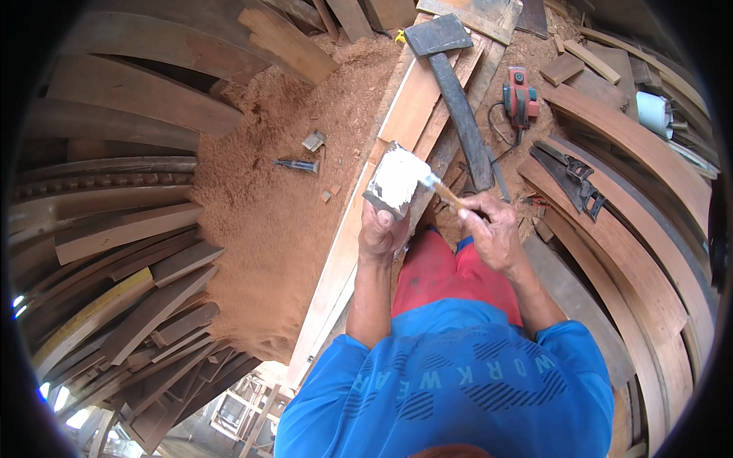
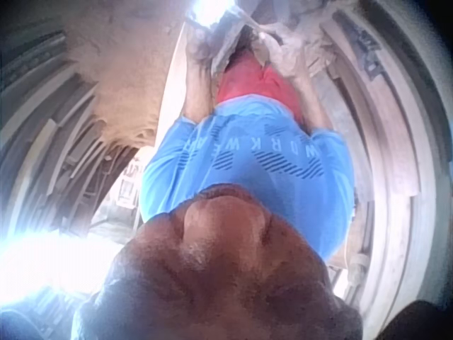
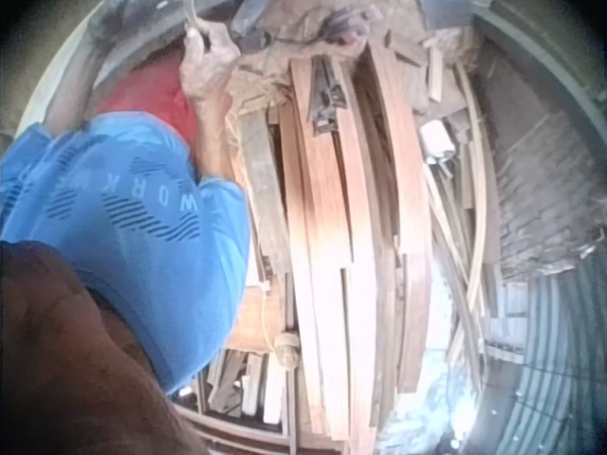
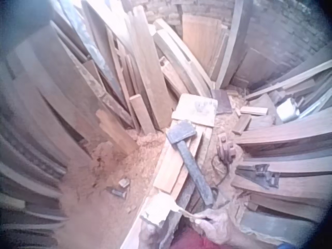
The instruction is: The person applies white adhesive to a small wooden block using a brush, then positions it onto a long plank. They use a mallet to tap the block into place, repeating the process with a second block. The person also uses a hand plane to smooth the plank's surface.
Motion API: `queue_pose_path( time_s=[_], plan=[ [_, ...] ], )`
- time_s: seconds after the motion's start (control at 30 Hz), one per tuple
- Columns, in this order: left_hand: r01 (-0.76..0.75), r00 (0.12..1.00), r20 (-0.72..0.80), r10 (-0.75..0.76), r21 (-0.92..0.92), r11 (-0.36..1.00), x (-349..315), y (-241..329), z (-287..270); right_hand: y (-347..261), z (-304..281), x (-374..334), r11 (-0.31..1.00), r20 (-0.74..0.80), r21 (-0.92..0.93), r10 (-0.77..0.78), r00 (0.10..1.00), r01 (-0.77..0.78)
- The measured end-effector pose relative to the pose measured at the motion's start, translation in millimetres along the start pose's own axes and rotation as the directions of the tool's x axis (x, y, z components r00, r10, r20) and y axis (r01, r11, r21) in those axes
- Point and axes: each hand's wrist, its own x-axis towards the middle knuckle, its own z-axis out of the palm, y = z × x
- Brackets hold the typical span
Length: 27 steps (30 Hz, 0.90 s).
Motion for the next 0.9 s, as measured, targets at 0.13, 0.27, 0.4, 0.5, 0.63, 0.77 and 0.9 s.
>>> queue_pose_path(
  time_s=[0.13, 0.27, 0.4, 0.5, 0.63, 0.77, 0.9],
  plan=[
    [0.04, 0.999, -0.008, -0.04, 0.016, 0.999, -1.1, -2.1, -9.7, -11.4, 0.0, -8.0, 0.997, 0.012, 0.061, -0.043, 0.999, 0.042],
    [0.03, 0.999, 0.011, -0.031, 0.069, 0.997, -4.7, -3.2, 3.5, -14.2, 1.9, -7.1, 0.999, 0.0, 0.04, -0.001, 1.0, 0.001],
    [0.076, 0.997, 0.028, -0.079, 0.08, 0.994, -7.1, -3.9, -2.9, -22.5, 6.5, -9.8, 0.997, 0.023, 0.061, -0.049, 0.999, 0.048],
    [0.102, 0.993, 0.052, -0.107, 0.091, 0.991, -5.6, -4.2, 1.5, -12.9, 8.6, 0.8, 0.998, -0.031, 0.065, 0.028, 0.999, -0.026],
    [0.13, 0.991, 0.003, -0.132, 0.157, 0.979, -5.5, 4.3, 20.7, 1.5, 0.7, 20.7, 0.991, -0.079, 0.054, 0.124, 0.989, -0.12],
    [0.145, 0.989, 0.007, -0.149, 0.18, 0.973, -6.4, 5.7, 19.3, 1.7, -1.5, 19.8, 0.964, -0.09, 0.179, 0.216, 0.972, -0.197],
    [0.21, 0.976, 0.016, -0.218, 0.206, 0.956, -8.3, 5.3, 10.7, -4.2, -2.0, 9.6, 0.954, 0.011, 0.212, 0.215, 0.977, -0.212]
  ],
)
